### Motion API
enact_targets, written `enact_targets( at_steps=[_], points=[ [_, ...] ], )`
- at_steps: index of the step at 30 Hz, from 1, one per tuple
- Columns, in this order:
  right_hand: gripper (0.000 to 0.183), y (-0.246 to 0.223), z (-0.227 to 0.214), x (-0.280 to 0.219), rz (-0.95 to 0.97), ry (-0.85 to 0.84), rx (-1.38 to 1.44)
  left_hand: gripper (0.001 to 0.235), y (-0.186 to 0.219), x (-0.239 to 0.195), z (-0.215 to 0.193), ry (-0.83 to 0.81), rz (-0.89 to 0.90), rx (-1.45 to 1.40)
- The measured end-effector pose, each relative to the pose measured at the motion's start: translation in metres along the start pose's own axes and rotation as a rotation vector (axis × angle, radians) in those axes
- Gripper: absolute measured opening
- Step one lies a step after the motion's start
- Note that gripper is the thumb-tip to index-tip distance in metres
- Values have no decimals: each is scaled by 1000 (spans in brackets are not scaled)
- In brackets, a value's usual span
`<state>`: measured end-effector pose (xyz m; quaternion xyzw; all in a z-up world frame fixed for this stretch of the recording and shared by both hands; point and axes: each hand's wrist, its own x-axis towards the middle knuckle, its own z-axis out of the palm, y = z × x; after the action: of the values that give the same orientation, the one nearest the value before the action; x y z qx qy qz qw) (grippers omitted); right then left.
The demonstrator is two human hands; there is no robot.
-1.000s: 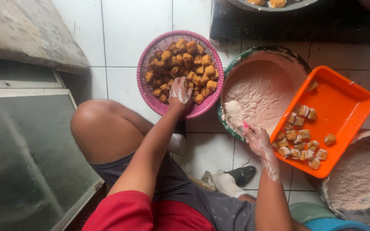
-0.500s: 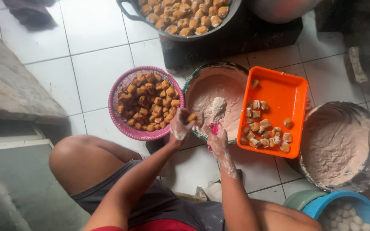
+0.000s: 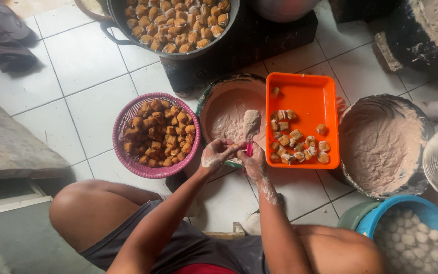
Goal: The person sits on the floor and repeatedly picks up small, brown, cylindrical food items from a pink basket. They use a pink spatula to scoop a thick, light-colored paste from a green bowl and coat each item before placing it into an orange tray.
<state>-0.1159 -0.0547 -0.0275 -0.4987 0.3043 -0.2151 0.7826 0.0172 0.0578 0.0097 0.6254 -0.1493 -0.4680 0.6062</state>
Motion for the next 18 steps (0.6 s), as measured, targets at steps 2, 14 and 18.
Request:
enact_targets(
  at_steps=[2, 14, 18],
  points=[
    [34, -1, 2, -2, 24, 22, -32, 31, -9, 5, -7, 5, 38, 15],
    [30, -9, 20, 1, -97, 96, -136, 21, -30, 15, -16, -109, -70, -133],
    [26, -8, 22, 3, -69, 186, -320, 23, -32, 17, -21, -76, -87, -235]
  ],
)
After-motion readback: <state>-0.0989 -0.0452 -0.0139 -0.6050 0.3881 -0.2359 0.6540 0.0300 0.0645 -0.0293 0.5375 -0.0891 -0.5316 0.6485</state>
